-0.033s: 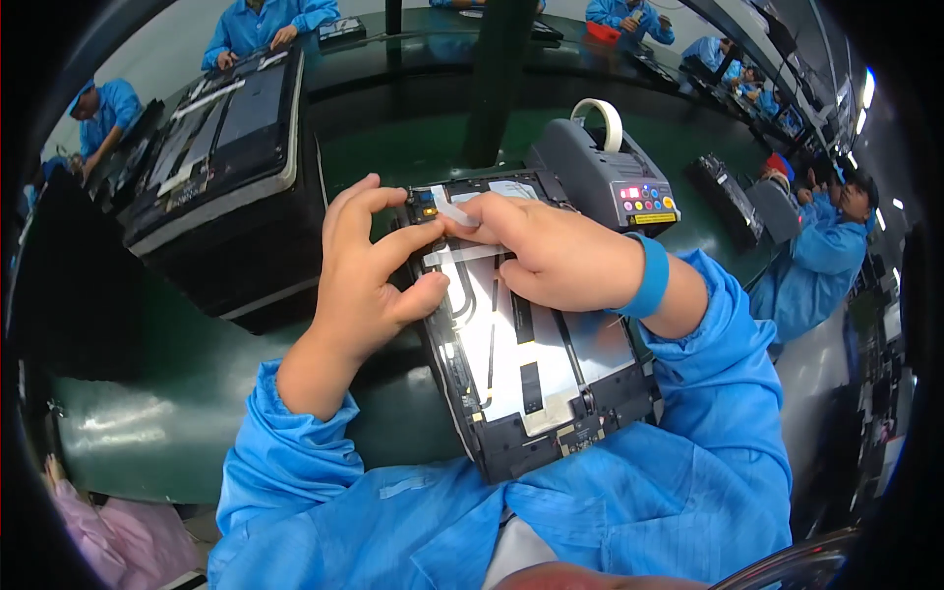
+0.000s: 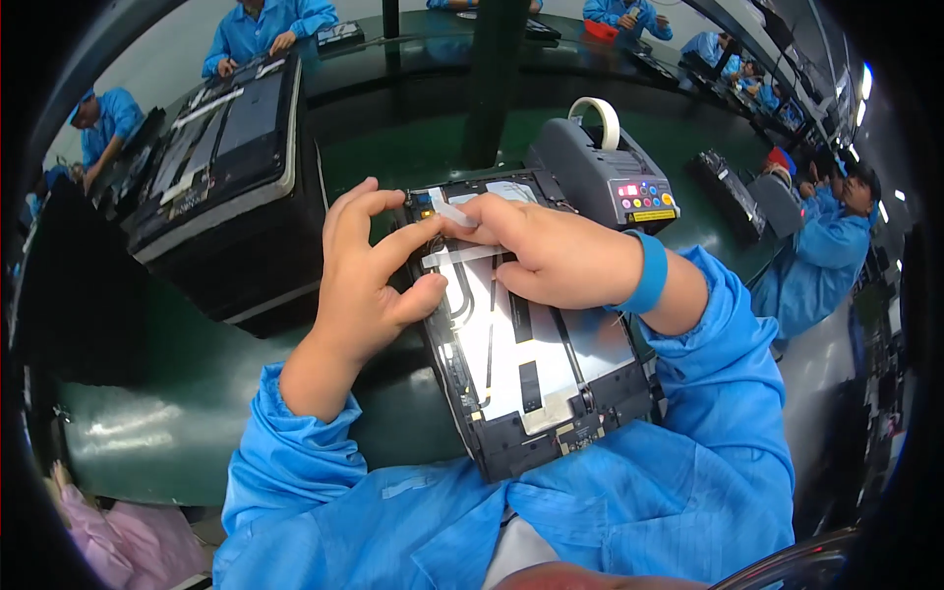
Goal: The person assembles electronic screen components by applying adhesive strips to a tablet screen panel with an automatic tape dispenser, then connecting internal flex cables to an assembly stack by hand.
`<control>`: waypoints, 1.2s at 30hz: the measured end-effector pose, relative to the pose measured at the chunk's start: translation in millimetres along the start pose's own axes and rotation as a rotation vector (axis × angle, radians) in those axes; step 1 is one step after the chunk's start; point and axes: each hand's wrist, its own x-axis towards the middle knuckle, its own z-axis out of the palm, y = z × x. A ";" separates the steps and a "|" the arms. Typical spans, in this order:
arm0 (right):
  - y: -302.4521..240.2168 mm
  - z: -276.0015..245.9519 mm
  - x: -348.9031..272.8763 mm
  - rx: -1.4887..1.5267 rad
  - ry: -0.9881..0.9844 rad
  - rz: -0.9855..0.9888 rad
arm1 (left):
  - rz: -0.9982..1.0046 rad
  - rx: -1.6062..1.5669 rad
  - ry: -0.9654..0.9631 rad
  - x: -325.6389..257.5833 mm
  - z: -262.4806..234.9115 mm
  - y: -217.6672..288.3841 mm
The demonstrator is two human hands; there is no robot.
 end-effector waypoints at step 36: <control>26.7 13.1 -117.2 -0.014 0.820 -0.268 | 0.236 -0.072 -0.452 78.5 12.1 109.8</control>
